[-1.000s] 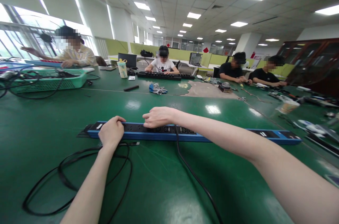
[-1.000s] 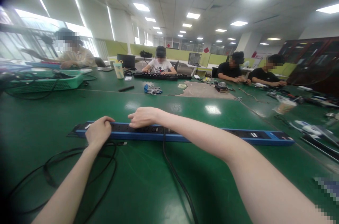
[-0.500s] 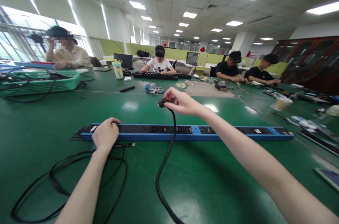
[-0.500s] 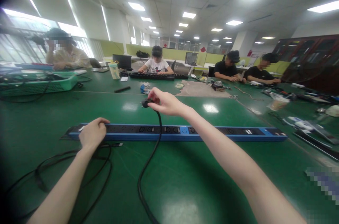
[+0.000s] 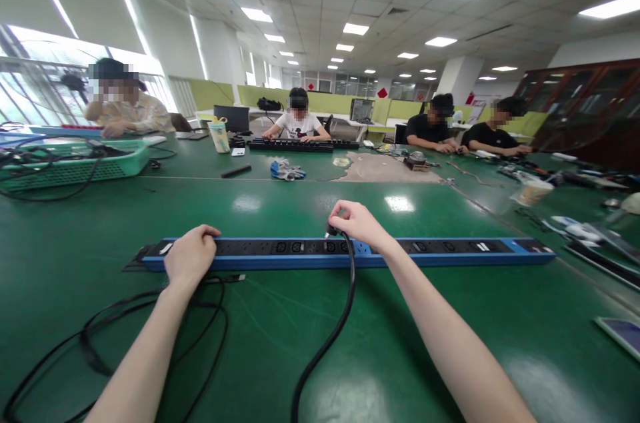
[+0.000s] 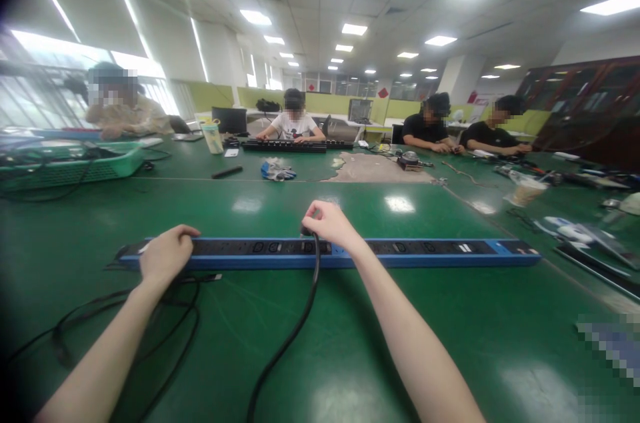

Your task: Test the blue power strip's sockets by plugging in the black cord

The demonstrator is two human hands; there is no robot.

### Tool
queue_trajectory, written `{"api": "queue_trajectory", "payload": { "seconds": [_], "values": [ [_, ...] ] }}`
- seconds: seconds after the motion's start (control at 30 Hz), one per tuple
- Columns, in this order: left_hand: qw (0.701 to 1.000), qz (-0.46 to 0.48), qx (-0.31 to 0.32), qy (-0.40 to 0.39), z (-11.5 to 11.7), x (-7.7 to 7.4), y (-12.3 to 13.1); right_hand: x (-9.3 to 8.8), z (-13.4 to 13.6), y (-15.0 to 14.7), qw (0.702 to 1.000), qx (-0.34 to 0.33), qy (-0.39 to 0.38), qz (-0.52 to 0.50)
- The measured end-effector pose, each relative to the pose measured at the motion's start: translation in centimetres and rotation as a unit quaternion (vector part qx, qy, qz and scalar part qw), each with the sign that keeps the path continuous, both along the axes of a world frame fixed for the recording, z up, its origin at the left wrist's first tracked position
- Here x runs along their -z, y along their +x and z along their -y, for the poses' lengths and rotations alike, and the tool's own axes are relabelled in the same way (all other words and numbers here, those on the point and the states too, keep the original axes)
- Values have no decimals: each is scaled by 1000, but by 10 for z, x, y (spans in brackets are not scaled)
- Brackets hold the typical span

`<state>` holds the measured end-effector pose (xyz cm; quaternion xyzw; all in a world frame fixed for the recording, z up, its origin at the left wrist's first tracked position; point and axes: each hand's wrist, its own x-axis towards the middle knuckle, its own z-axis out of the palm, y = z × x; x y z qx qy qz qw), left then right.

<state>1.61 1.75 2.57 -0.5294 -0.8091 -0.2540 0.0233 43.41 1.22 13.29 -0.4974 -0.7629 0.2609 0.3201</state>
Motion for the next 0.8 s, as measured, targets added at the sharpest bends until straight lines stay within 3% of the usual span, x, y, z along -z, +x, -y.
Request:
{"api": "queue_trajectory", "payload": {
  "seconds": [0.1,0.2,0.3,0.37,0.53,0.8],
  "values": [
    [998,-37,49,10,-2,-14,32,13,-7,-4,1000,-16,-4,9],
    [985,-38,163,45,0,-22,90,25,-11,-8,999,-25,-13,18],
    [951,-68,294,63,8,-17,147,36,-12,-16,1000,14,2,15],
    [936,-95,333,65,14,-8,170,42,-12,-23,998,49,19,23],
    [928,-145,328,100,22,8,180,54,-10,-37,991,100,38,78],
    [930,-156,312,113,24,10,181,49,-4,-43,983,124,41,131]
  ]
}}
